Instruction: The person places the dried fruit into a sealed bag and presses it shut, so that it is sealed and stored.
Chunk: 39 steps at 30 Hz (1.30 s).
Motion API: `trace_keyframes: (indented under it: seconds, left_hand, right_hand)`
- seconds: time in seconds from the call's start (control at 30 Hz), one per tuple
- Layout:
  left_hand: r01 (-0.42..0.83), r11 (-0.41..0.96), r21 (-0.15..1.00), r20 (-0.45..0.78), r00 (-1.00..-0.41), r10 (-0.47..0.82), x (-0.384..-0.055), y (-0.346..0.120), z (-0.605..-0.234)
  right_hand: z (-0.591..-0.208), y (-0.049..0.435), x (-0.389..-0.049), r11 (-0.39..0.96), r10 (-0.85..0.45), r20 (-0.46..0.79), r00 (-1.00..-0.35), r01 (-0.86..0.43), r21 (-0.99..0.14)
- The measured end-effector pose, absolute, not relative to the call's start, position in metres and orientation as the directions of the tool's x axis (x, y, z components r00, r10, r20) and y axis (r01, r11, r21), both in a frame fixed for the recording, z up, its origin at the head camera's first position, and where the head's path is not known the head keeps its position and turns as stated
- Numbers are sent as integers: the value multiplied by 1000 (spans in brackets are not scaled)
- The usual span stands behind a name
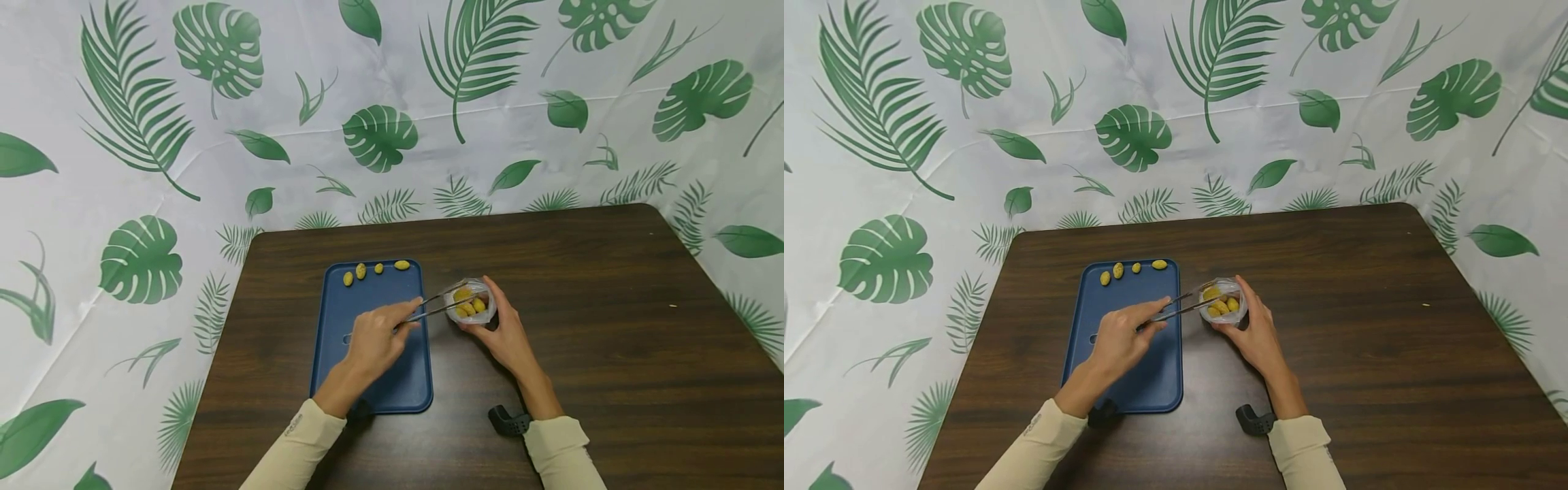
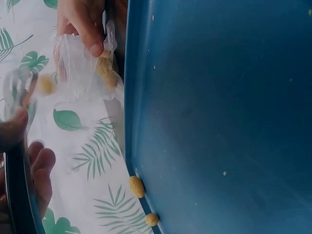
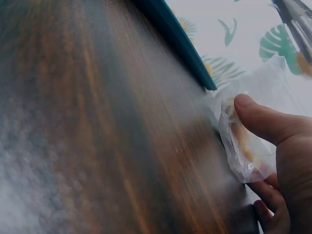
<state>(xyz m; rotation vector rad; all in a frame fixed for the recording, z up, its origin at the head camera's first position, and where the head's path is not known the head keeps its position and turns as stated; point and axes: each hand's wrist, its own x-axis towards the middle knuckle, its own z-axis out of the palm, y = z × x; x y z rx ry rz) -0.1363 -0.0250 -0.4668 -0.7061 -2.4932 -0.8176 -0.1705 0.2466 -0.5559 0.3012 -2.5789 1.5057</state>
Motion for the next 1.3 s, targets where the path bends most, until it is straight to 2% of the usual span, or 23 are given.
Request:
trace_keyframes:
  seconds: [0.33, 1.0, 1.3]
  left_hand:
    - [552, 723, 416, 537, -790, 295, -137, -30, -466]
    - [435, 792, 429, 466, -857, 218, -140, -46, -472]
    - [407, 814, 414, 471, -861, 191, -142, -56, -473]
  right_hand:
    - [-556, 247, -170, 479, -107, 227, -968, -250, -841]
    - [-555, 247, -170, 498, -93, 199, -976, -218, -839]
    - [-554, 246, -169, 509, -93, 191, -977, -211, -835]
